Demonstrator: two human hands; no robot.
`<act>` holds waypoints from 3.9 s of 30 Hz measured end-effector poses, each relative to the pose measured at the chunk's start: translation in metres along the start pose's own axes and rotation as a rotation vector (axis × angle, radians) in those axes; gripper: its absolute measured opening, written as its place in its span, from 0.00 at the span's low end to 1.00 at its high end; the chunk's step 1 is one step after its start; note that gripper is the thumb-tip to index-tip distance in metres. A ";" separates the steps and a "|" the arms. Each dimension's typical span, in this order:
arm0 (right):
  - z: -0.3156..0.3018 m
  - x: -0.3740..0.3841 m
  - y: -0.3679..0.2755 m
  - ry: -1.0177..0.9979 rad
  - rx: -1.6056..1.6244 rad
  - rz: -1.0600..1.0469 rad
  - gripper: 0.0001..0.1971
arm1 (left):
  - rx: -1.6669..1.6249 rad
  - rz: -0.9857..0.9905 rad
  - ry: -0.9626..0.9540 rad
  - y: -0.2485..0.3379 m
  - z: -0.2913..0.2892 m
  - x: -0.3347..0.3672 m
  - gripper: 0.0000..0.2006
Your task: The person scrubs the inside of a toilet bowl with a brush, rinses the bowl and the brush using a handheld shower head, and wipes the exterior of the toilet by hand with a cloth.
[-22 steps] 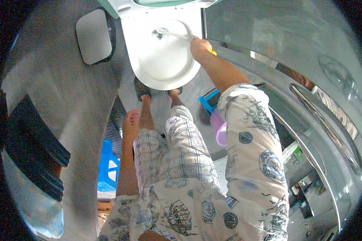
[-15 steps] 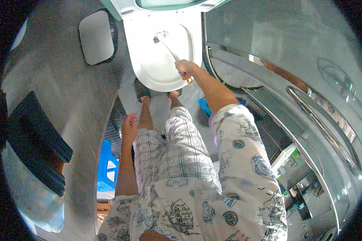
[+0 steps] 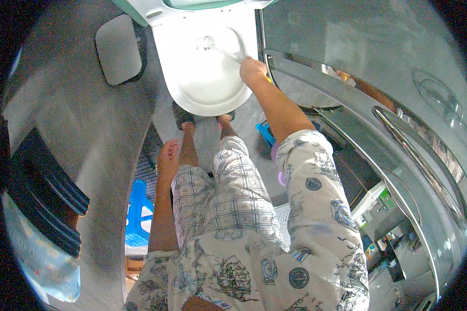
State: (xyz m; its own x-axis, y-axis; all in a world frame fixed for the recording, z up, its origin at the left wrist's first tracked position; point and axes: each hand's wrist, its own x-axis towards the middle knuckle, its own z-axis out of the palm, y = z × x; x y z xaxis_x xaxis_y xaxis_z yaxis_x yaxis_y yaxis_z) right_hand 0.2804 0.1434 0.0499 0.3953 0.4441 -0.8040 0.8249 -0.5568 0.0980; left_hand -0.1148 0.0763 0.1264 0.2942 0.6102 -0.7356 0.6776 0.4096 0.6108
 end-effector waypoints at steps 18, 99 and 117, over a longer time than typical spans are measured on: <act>0.047 -0.034 -0.083 -0.548 1.620 0.045 0.08 | 0.195 0.047 -0.026 -0.026 -0.005 -0.004 0.12; 0.096 -0.014 -0.022 -0.046 0.252 0.077 0.15 | 0.207 0.078 -0.010 -0.050 -0.002 -0.018 0.11; 0.115 -0.032 -0.003 -0.291 0.062 -0.649 0.12 | 0.159 0.030 -0.011 -0.066 0.002 -0.017 0.12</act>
State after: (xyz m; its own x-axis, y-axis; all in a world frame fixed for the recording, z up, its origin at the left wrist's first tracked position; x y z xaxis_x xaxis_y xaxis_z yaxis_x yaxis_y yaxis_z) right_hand 0.2185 0.0502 0.0075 -0.2983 0.4993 -0.8135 0.8293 -0.2864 -0.4799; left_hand -0.1633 0.0380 0.0980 0.3227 0.6124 -0.7217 0.7665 0.2783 0.5789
